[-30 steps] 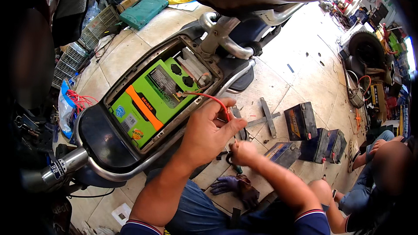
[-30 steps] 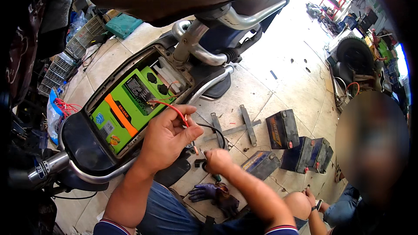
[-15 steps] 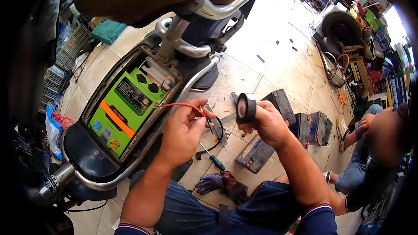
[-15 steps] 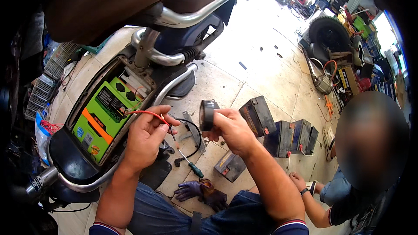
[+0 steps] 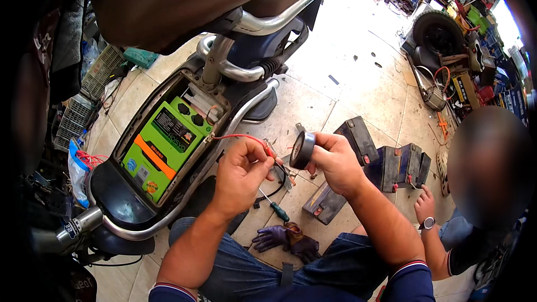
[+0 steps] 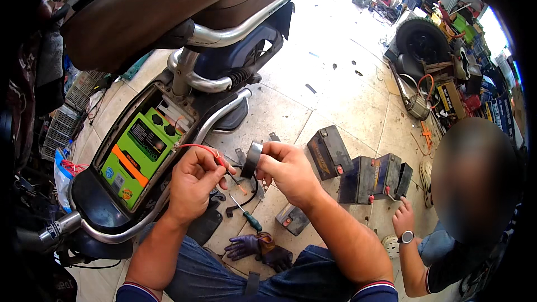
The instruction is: The person is sitting on the floor of a workshop, working on the battery compartment of a scooter. They are stripping and twisting red and black wires, then wrapping the connections with black electrical tape. Another person is sitting nearby, observing the process.
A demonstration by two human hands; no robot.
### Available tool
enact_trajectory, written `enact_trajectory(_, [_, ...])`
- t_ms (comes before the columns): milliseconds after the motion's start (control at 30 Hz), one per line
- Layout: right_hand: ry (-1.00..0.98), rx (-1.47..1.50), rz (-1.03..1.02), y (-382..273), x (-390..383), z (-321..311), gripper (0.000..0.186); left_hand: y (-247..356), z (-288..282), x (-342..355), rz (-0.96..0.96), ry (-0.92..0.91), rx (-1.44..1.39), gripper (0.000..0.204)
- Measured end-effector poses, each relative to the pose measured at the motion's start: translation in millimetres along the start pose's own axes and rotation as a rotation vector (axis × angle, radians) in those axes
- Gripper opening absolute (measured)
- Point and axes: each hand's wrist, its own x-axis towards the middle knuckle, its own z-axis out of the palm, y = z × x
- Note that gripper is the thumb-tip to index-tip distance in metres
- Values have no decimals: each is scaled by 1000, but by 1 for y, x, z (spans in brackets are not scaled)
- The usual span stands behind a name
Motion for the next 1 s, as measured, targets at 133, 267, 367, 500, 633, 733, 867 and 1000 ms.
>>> enact_trajectory(133, [125, -59, -116, -13, -9, 9, 17, -6, -3, -1, 113, -52, 74, 15])
enact_trajectory(267, [249, -302, -466, -8, -12, 12, 22, 2, -3, -4, 148, -98, 159, 21])
enact_trajectory(367, [331, -708, -877, -22, -12, 17, 29, 13, 4, -7, 137, -117, 206, 27])
enact_trajectory(500, [293, -932, -1076, -28, -14, 26, 33, 15, 5, -10, 162, -115, 318, 33])
enact_trajectory(633, [291, -670, -915, -30, -22, 41, 48, 14, 4, -12, 84, -74, -4, 33])
enact_trajectory(733, [115, -335, -574, -31, -26, 35, 56, 18, -5, -11, 18, -79, -227, 33])
enact_trajectory(867, [3, -123, -408, -27, -26, 35, 43, 12, -7, -13, 90, -115, -170, 39])
enact_trajectory(1000, [129, -230, -420, -30, -26, 32, 35, 26, -7, -13, 35, -64, -34, 41])
